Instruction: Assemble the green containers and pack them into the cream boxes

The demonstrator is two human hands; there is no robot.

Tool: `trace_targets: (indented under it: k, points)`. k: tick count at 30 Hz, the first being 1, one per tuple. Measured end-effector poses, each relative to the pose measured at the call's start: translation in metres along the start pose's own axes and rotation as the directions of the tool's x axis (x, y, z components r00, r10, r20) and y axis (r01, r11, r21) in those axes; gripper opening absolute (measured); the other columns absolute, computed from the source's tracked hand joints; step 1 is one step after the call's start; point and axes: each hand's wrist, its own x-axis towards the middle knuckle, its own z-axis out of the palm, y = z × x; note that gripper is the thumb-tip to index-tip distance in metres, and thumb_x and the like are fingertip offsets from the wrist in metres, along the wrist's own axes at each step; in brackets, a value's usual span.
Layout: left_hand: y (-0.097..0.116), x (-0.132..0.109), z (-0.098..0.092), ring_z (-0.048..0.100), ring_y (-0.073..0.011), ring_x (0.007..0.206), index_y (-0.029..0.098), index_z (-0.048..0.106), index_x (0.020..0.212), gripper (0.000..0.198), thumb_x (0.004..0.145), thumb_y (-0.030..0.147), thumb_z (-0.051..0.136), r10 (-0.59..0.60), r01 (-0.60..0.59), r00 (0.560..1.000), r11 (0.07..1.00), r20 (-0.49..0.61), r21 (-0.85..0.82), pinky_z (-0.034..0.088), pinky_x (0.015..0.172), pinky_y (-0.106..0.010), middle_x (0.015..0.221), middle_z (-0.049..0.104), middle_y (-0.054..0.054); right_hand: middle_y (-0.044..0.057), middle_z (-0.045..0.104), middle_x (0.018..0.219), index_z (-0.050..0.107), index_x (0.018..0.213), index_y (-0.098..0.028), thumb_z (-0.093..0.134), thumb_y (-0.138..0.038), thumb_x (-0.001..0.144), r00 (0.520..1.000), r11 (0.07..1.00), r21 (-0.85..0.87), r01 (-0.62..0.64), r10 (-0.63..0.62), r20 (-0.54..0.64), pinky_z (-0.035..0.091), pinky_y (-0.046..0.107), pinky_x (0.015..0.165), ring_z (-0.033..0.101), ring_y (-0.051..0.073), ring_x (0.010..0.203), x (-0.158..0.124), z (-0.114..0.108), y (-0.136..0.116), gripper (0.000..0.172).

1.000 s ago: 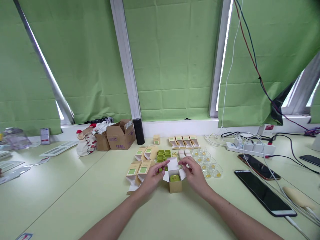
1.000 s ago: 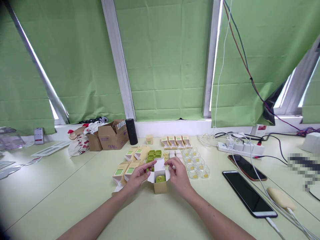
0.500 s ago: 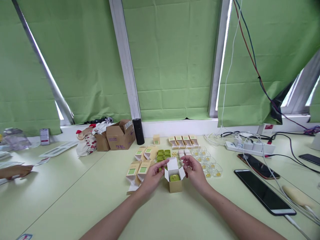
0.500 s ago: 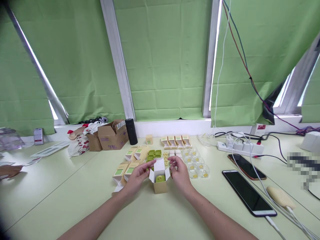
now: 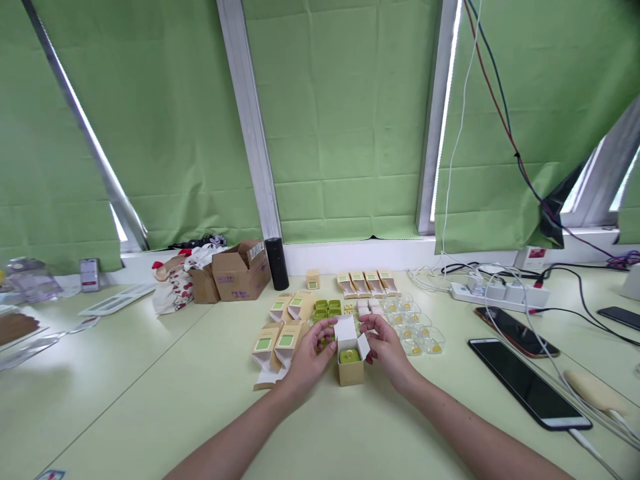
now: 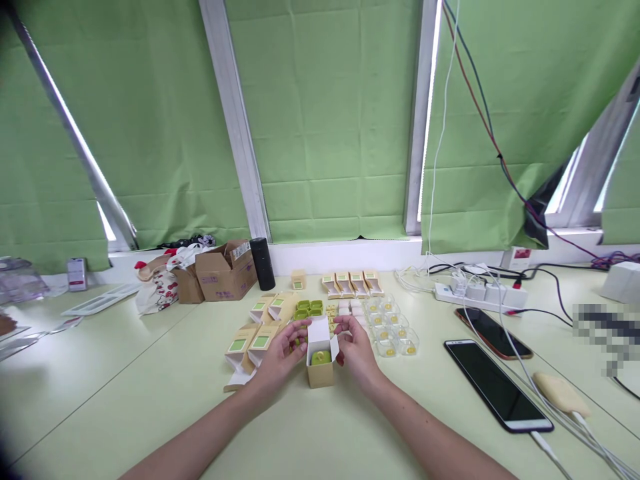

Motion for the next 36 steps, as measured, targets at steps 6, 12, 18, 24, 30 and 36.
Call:
trace_targets:
  k: [6, 12, 18, 24, 30, 36]
  points:
    - [0.003, -0.003, 0.006, 0.066, -0.0253, 0.103, 0.021, 0.055, 0.134, 0.068, 0.085, 0.061, 0.080, -0.033, 0.033, 0.999, 0.999, 0.014, -0.040, 0.049, 0.091, -0.036, 0.110, 0.072, -0.011, -0.003, 0.058, 0.092, 0.063, 0.104, -0.024, 0.066, -0.030, 0.063, 0.999, 1.000, 0.030, -0.002, 0.001, 0.037, 0.039, 0.025, 0.041, 0.051, 0.009, 0.047, -0.002, 0.001, 0.001, 0.041]
    - [0.005, -0.002, 0.010, 0.067, -0.0267, 0.103, 0.022, 0.051, 0.130, 0.074, 0.079, 0.064, 0.085, -0.059, 0.061, 0.998, 0.992, 0.027, -0.110, 0.050, 0.093, -0.038, 0.109, 0.072, -0.011, -0.004, 0.058, 0.091, 0.060, 0.105, -0.025, 0.070, -0.035, 0.067, 0.998, 1.000, 0.012, 0.001, -0.001, 0.066, 0.039, 0.025, 0.041, 0.051, 0.009, 0.047, -0.003, 0.001, 0.003, 0.041]
    - [0.000, 0.000, 0.011, 0.069, -0.0286, 0.106, 0.023, 0.047, 0.129, 0.076, 0.078, 0.063, 0.086, -0.073, 0.078, 0.997, 0.987, 0.038, -0.141, 0.051, 0.094, -0.040, 0.114, 0.072, -0.013, -0.005, 0.056, 0.089, 0.059, 0.105, -0.025, 0.073, -0.037, 0.067, 0.997, 1.000, 0.002, -0.016, 0.016, 0.079, 0.039, 0.024, 0.041, 0.049, 0.008, 0.047, -0.005, 0.002, 0.002, 0.042]
    - [0.000, 0.001, 0.012, 0.071, -0.0288, 0.104, 0.023, 0.047, 0.128, 0.072, 0.079, 0.061, 0.085, -0.049, 0.056, 0.998, 0.988, 0.051, -0.143, 0.052, 0.092, -0.040, 0.115, 0.074, -0.013, -0.004, 0.056, 0.089, 0.059, 0.104, -0.025, 0.076, -0.038, 0.067, 0.996, 1.000, 0.007, -0.013, 0.013, 0.089, 0.037, 0.022, 0.041, 0.048, 0.007, 0.048, -0.008, 0.004, -0.001, 0.042]
    - [0.001, 0.000, 0.013, 0.072, -0.0299, 0.105, 0.024, 0.044, 0.128, 0.070, 0.081, 0.058, 0.084, -0.050, 0.060, 0.997, 0.986, 0.062, -0.158, 0.051, 0.094, -0.042, 0.115, 0.075, -0.013, -0.004, 0.055, 0.089, 0.059, 0.104, -0.025, 0.079, -0.041, 0.068, 0.994, 1.000, 0.008, 0.004, -0.005, 0.108, 0.038, 0.021, 0.041, 0.048, 0.006, 0.048, -0.008, 0.005, -0.001, 0.044]
    - [0.004, -0.001, 0.014, 0.072, -0.0303, 0.108, 0.025, 0.044, 0.128, 0.069, 0.083, 0.058, 0.083, -0.052, 0.064, 0.996, 0.984, 0.072, -0.167, 0.053, 0.093, -0.041, 0.119, 0.074, -0.013, -0.004, 0.053, 0.094, 0.057, 0.106, -0.025, 0.078, -0.045, 0.071, 0.992, 1.000, -0.025, 0.018, -0.015, 0.123, 0.037, 0.021, 0.041, 0.048, 0.007, 0.052, -0.009, 0.005, 0.001, 0.046]
